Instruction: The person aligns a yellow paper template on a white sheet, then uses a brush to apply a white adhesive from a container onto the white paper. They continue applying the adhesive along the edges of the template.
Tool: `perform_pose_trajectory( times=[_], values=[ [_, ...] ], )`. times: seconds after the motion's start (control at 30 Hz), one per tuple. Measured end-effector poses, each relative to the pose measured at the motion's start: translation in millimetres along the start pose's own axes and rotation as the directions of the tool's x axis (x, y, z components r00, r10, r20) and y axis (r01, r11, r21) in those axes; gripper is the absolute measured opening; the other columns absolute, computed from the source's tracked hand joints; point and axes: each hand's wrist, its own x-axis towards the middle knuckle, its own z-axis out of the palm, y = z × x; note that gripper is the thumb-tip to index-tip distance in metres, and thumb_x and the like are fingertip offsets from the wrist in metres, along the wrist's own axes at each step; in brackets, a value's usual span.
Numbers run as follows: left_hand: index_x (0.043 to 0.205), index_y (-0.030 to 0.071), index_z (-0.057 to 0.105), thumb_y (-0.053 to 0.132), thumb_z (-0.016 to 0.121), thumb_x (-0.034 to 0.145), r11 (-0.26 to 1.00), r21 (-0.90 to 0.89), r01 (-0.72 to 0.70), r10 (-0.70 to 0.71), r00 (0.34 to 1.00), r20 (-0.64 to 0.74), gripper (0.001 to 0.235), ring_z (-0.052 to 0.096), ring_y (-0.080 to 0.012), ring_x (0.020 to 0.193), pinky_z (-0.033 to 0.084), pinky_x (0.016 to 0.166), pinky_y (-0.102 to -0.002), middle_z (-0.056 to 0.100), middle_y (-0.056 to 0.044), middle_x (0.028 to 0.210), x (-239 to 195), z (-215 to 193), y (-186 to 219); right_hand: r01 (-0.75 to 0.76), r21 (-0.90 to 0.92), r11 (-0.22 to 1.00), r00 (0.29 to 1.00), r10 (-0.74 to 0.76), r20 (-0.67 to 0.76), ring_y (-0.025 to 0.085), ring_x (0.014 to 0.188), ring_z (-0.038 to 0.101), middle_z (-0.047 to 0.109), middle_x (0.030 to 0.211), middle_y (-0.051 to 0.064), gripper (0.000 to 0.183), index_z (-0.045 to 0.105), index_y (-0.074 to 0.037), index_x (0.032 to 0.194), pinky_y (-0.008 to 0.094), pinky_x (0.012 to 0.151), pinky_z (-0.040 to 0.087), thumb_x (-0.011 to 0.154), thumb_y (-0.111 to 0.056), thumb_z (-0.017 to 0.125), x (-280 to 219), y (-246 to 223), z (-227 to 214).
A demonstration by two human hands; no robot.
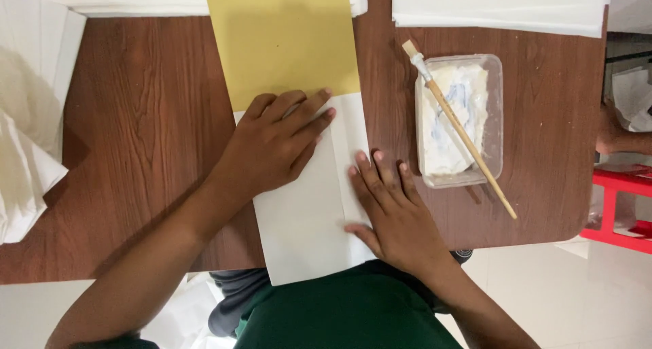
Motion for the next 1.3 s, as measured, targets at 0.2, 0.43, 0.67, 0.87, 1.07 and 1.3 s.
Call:
perform_pose_trajectory(
  times=[0.2, 0.43, 0.67, 0.87, 1.07, 1.3],
  values=[
    [0.128, 0.014, 0.073, 0.02, 0.064, 0.105, 0.999, 0.034, -0.002, 0.003, 0.999, -0.038, 0.025, 0.061, -0.0252, 0.117, 0.048, 0.088, -0.039, 0.062, -0.003, 0.145, 0, 1, -1, 0.096, -0.142, 0.985, 0.995, -0.096, 0.005, 0.039, 0.16, 0.007, 0.01, 0.173, 0.015, 0.083, 0.023, -0.008, 0.164, 0.062, 0.126, 0.01, 0.104, -0.067, 0.026, -25, -19, 5],
    [0.131, 0.013, 0.068, 0.023, 0.059, 0.106, 1.0, 0.025, 0.017, -0.017, 1.0, -0.017, 0.029, 0.055, -0.0293, 0.13, 0.043, 0.102, -0.046, 0.056, -0.008, 0.152, -1, 5, -2, 0.221, -0.155, 0.963, 0.975, -0.217, 0.045, 0.031, 0.162, 0.005, 0.01, 0.173, 0.01, 0.085, 0.015, -0.012, 0.164, 0.059, 0.128, 0.001, 0.1, -0.064, 0.035, -55, -32, 6],
    [0.157, 0.003, 0.041, 0.032, 0.048, 0.109, 0.995, -0.053, 0.088, -0.082, 0.991, 0.107, 0.057, 0.036, -0.0313, 0.154, 0.023, 0.125, -0.055, 0.041, -0.013, 0.166, -1, 9, -4, 0.301, 0.113, 0.947, 0.941, -0.276, -0.198, 0.034, 0.152, 0.036, 0.042, 0.162, 0.004, 0.055, 0.051, -0.017, 0.15, 0.074, 0.119, 0.017, 0.101, -0.041, 0.06, -29, -31, -17],
    [0.153, 0.005, 0.048, 0.036, 0.046, 0.108, 0.996, -0.055, 0.069, -0.065, 0.995, 0.073, 0.055, 0.038, -0.0292, 0.153, 0.024, 0.125, -0.053, 0.046, -0.011, 0.162, -8, 8, -8, 0.185, 0.057, 0.981, 0.97, -0.173, -0.168, 0.036, 0.127, 0.055, 0.066, 0.125, 0.014, 0.055, 0.065, -0.008, 0.133, 0.064, 0.106, 0.038, 0.099, -0.051, 0.059, 10, -25, -48],
    [0.125, 0.012, 0.062, 0.023, 0.055, 0.104, 0.985, -0.165, 0.054, -0.046, 0.997, 0.054, 0.025, 0.042, -0.0359, 0.149, 0.029, 0.121, -0.06, 0.049, -0.017, 0.155, -9, -6, -11, 0.094, 0.07, 0.993, 0.995, -0.096, 0.029, 0.023, 0.096, 0.066, 0.077, 0.096, 0.0, 0.04, 0.068, -0.016, 0.125, 0.047, 0.088, 0.041, 0.097, -0.044, 0.062, 5, 14, -75],
    [0.13, 0.027, 0.062, 0.035, 0.059, 0.099, 0.988, -0.038, 0.153, -0.141, 0.967, 0.212, 0.032, 0.043, -0.0313, 0.148, 0.031, 0.12, -0.06, 0.048, -0.006, 0.155, -4, -3, -5, -0.169, 0.21, 0.963, 0.913, 0.234, -0.335, 0.028, 0.078, 0.073, 0.075, 0.085, 0.006, 0.019, 0.076, -0.012, 0.103, 0.038, 0.066, 0.056, 0.087, -0.022, 0.072, 17, 72, -98]
  ],
)
